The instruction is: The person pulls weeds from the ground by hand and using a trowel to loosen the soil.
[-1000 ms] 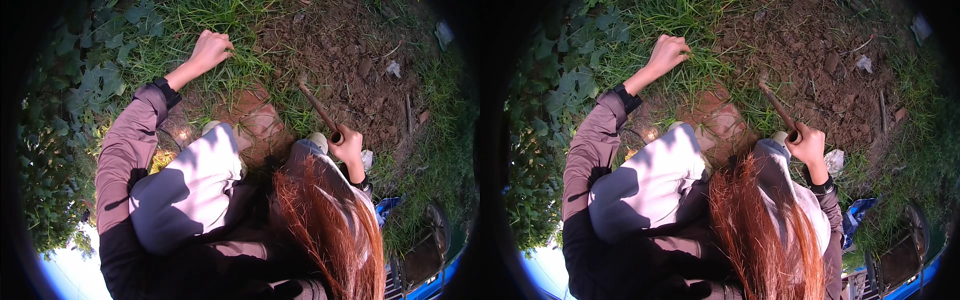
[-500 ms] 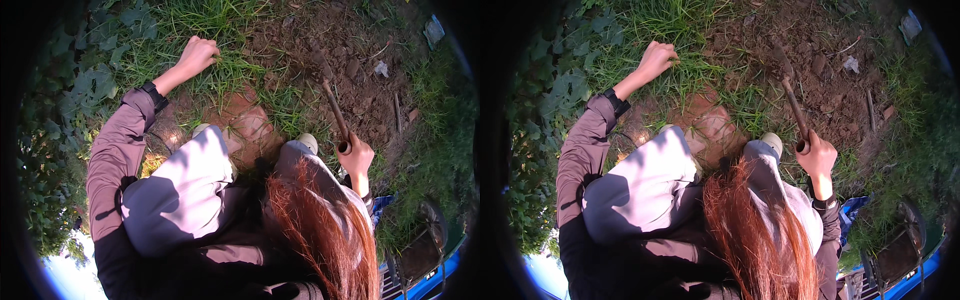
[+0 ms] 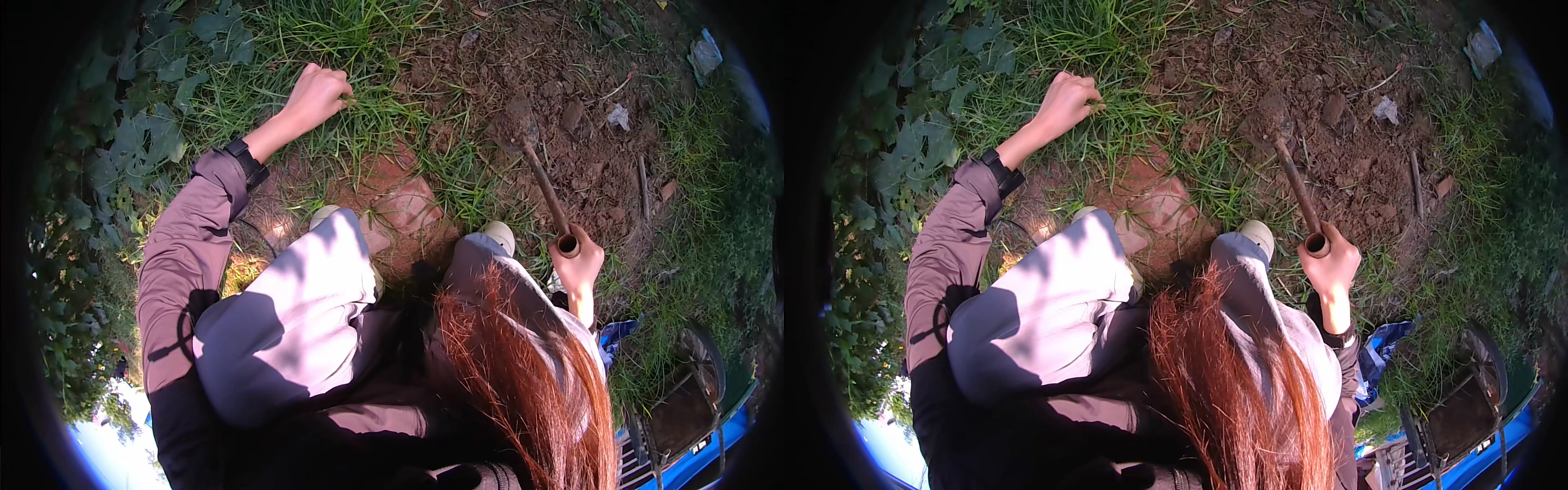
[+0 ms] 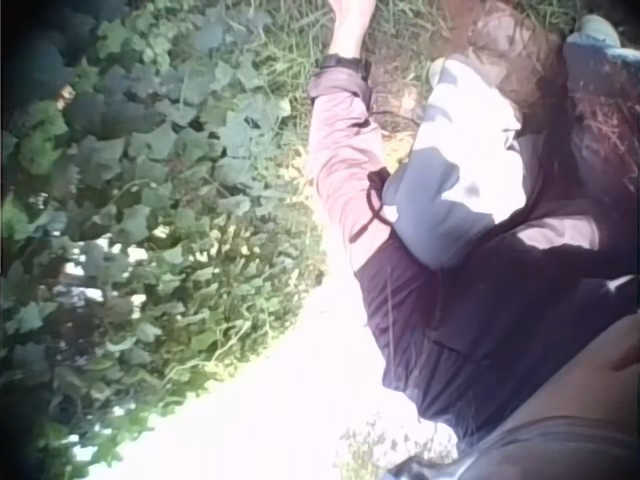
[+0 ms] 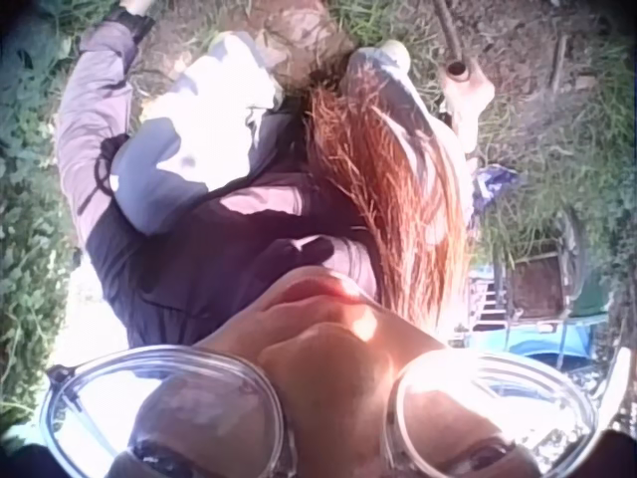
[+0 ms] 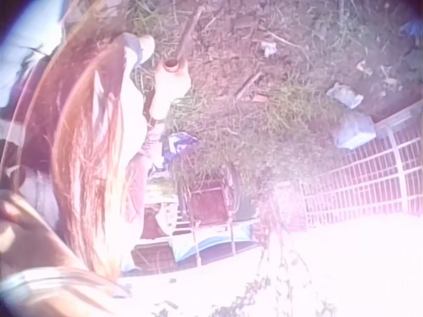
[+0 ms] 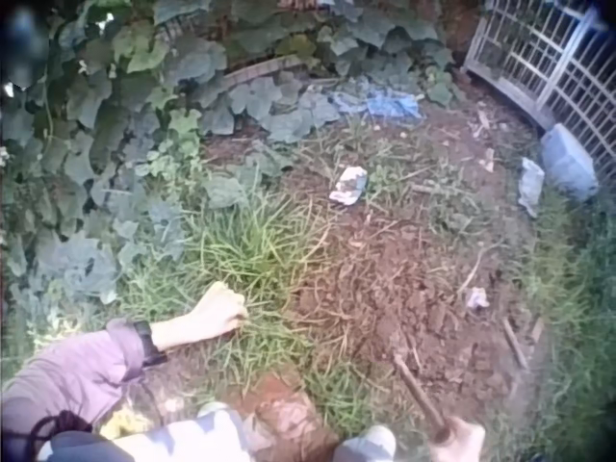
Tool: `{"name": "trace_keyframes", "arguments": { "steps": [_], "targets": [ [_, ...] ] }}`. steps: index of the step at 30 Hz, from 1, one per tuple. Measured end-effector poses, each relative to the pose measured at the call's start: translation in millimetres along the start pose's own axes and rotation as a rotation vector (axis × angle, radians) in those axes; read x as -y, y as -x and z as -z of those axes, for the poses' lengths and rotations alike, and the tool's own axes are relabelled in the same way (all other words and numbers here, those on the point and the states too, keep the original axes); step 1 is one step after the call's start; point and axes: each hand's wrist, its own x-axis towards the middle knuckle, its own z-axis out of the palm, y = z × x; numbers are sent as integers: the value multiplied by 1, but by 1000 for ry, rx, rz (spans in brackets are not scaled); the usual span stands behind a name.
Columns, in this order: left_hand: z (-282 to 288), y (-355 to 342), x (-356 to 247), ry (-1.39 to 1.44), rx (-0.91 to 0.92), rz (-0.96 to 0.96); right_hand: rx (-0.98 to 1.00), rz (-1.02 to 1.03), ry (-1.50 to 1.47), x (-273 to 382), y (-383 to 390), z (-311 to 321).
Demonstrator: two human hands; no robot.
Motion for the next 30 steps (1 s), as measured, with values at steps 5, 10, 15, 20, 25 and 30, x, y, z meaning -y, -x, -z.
{"name": "trace_keyframes", "arguments": {
  "steps": [5, 10, 15, 20, 25, 30],
  "targets": [
    [14, -11, -29, 47, 150, -43, 1, -107, -7, -4, 3, -2],
    [22, -59, -61, -108, 58, -221, -26, -127, 43, 0, -8, -8],
    [29, -109, -73, -168, 16, -240, -101, -105, -108, -1, -15, -18],
    [2, -140, -105, -208, 65, -302, -60, -156, -145, -3, -18, -19],
    [-57, -134, -127, -184, 86, -150, -58, -150, -138, -10, -13, -15],
    [-81, -133, -111, -308, 119, -97, -113, -186, -157, -8, -13, -21]
  ]
}}
